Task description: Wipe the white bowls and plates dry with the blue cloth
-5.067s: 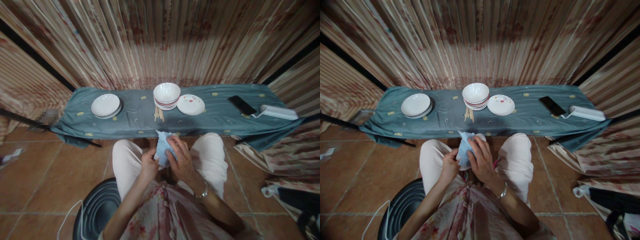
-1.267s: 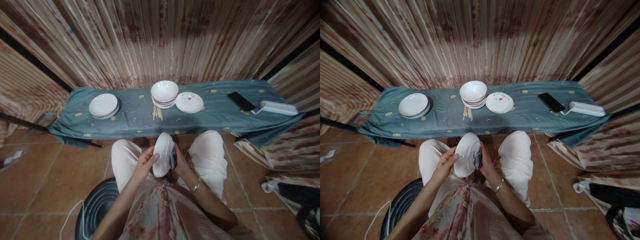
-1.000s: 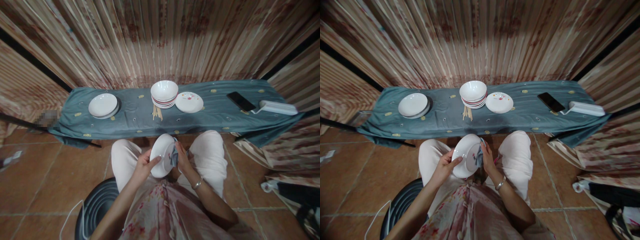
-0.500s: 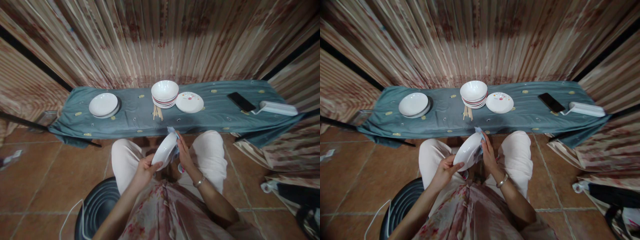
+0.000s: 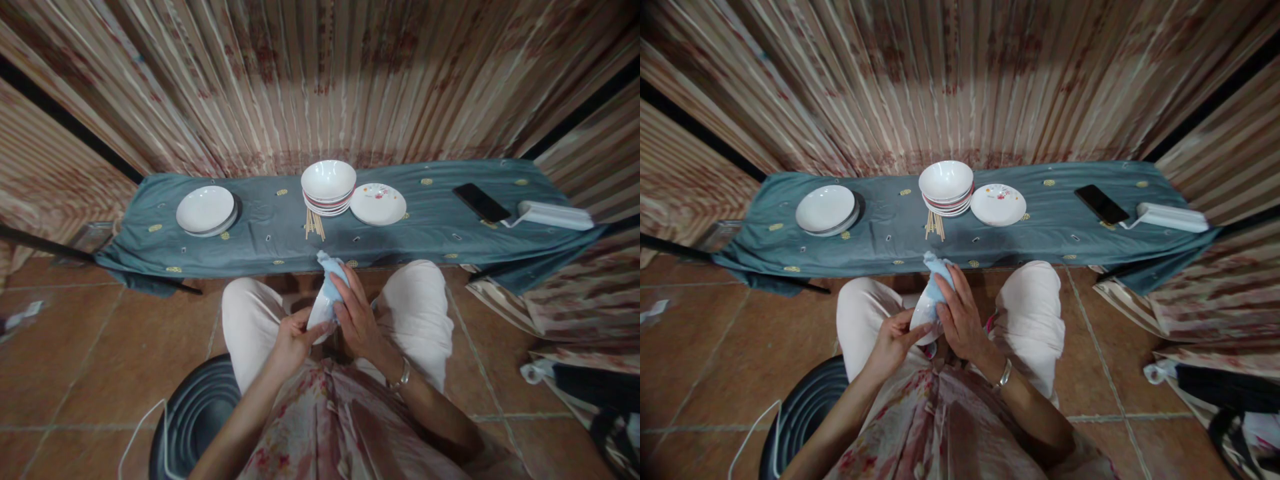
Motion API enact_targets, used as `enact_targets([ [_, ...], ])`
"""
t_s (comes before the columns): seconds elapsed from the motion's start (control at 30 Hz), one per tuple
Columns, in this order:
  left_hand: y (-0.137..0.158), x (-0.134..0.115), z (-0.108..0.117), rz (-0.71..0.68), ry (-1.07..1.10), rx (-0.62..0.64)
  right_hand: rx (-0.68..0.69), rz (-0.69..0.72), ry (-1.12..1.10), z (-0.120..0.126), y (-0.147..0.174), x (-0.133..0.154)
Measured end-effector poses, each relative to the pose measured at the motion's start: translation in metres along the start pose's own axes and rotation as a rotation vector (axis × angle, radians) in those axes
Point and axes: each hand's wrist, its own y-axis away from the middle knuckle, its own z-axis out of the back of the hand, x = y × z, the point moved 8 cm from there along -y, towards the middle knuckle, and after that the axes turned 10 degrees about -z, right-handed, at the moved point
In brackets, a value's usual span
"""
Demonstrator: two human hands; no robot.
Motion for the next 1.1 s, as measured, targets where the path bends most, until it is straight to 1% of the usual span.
enact_targets([
  [0.1,-0.001,0.001,0.000,-0.008,0.019,-0.008,0.009,0.079,0.052,-0.002,0.003,0.008],
  [0.17,-0.001,0.001,-0.001,-0.010,0.017,-0.006,0.006,0.080,0.043,-0.001,0.000,0.007],
  [0.37,0.002,0.003,0.001,0.028,-0.040,-0.010,-0.023,-0.096,-0.093,0.003,-0.015,-0.018],
  [0.47,0.003,0.005,0.001,0.049,-0.031,-0.021,-0.031,-0.129,-0.119,0.003,-0.017,-0.023],
  [0.57,0.002,0.003,0.000,0.035,-0.025,-0.022,-0.031,-0.090,-0.067,0.003,-0.012,-0.015],
  [0.73,-0.002,0.000,-0.002,-0.006,-0.026,-0.014,0.000,0.063,0.048,0.000,-0.001,0.009],
  [0.83,-0.002,-0.001,-0.002,-0.003,-0.021,-0.017,0.007,0.096,0.059,0.000,-0.001,0.011],
  [0.9,-0.001,-0.002,-0.001,-0.001,-0.019,-0.022,0.000,0.067,0.029,0.001,-0.005,0.005],
  [1.03,0.001,0.000,0.000,0.015,-0.035,-0.017,-0.019,-0.074,-0.073,0.002,-0.017,-0.017],
  [1.1,0.001,0.001,0.001,0.021,-0.048,-0.021,-0.031,-0.112,-0.098,0.002,-0.018,-0.022],
])
